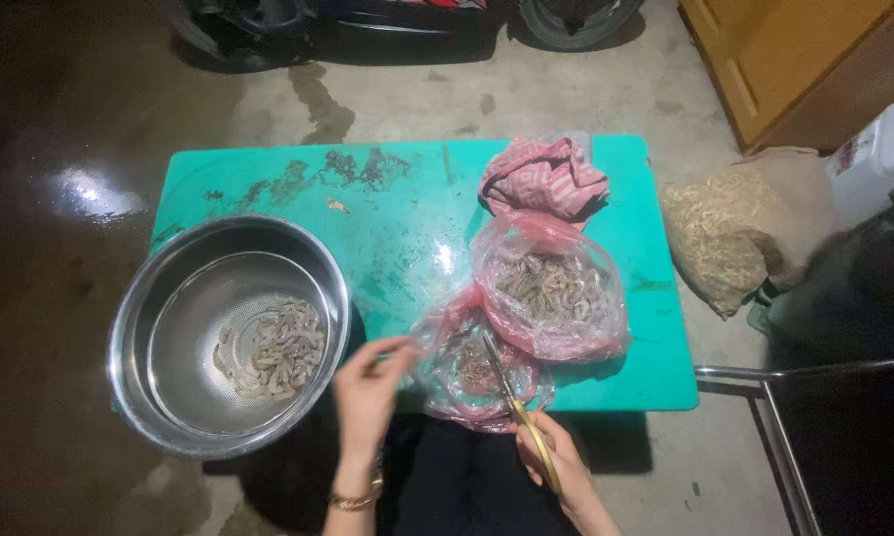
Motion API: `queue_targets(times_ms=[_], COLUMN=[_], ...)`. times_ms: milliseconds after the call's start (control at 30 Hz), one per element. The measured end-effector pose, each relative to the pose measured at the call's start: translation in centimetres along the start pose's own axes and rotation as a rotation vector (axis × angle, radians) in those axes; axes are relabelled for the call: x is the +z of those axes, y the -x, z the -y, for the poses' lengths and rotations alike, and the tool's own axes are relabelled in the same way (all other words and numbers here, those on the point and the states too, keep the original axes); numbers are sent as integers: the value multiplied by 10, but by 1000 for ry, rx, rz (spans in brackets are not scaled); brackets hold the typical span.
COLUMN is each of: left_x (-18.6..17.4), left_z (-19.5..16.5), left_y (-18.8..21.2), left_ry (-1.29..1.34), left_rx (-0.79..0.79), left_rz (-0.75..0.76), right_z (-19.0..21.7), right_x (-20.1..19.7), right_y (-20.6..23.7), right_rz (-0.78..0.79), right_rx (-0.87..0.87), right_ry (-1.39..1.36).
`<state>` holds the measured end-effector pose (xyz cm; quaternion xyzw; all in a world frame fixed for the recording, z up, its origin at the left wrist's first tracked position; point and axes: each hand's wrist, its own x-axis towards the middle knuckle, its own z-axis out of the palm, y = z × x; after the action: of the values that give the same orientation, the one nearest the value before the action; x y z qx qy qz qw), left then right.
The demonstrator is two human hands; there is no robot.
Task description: The person uses scissors to trim small shrimp taken from a plastic bag and places them into a metal bowl. A dog briefly enters the scene and the person reaches toward it before resuming trimming.
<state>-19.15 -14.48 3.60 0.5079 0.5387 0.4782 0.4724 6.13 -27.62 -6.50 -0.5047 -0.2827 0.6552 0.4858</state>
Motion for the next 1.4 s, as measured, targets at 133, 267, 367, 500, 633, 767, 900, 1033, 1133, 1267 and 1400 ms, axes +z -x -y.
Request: queue_targets(times_ms=[133, 267, 367, 500, 633, 767, 900, 1033, 1133, 1267, 1400], left_x=[-47, -42, 4, 96, 169, 207, 216, 206, 204, 217, 224], left_z=[-31, -53, -47, -24, 2, 20, 24, 22, 21, 22, 22], left_y=[-5, -10, -24, -81, -135, -161, -164, -155, -157, -166, -172], left_ry=[-241, -516, -364, -459, -782, -1013, -974, -878, -803, -898, -934], left_rx=[413, 553, 451, 383, 497, 322, 350, 333, 323, 331, 307], left_rz=[-325, -439, -116, 262, 319, 285, 252, 282, 305, 278, 340], right_z=[-4, -10, -14, -16, -20, -27, -32, -36, -41, -49, -58], right_x=[-2, 2, 4, 3, -2, -6, -11, -12, -10, -12, -16], right_y=[-2, -7, -6, -3, 5, 5, 7, 4, 0, -5, -7], right_rz=[13, 14, 22, -12, 11, 10, 3, -10, 0, 44, 47], right_rx=[10, 20, 3, 9, -9, 20, 33, 39, 36, 40, -5], right_ry=[-36, -52, -72, -50, 1, 1, -16, 6, -6, -48, -15])
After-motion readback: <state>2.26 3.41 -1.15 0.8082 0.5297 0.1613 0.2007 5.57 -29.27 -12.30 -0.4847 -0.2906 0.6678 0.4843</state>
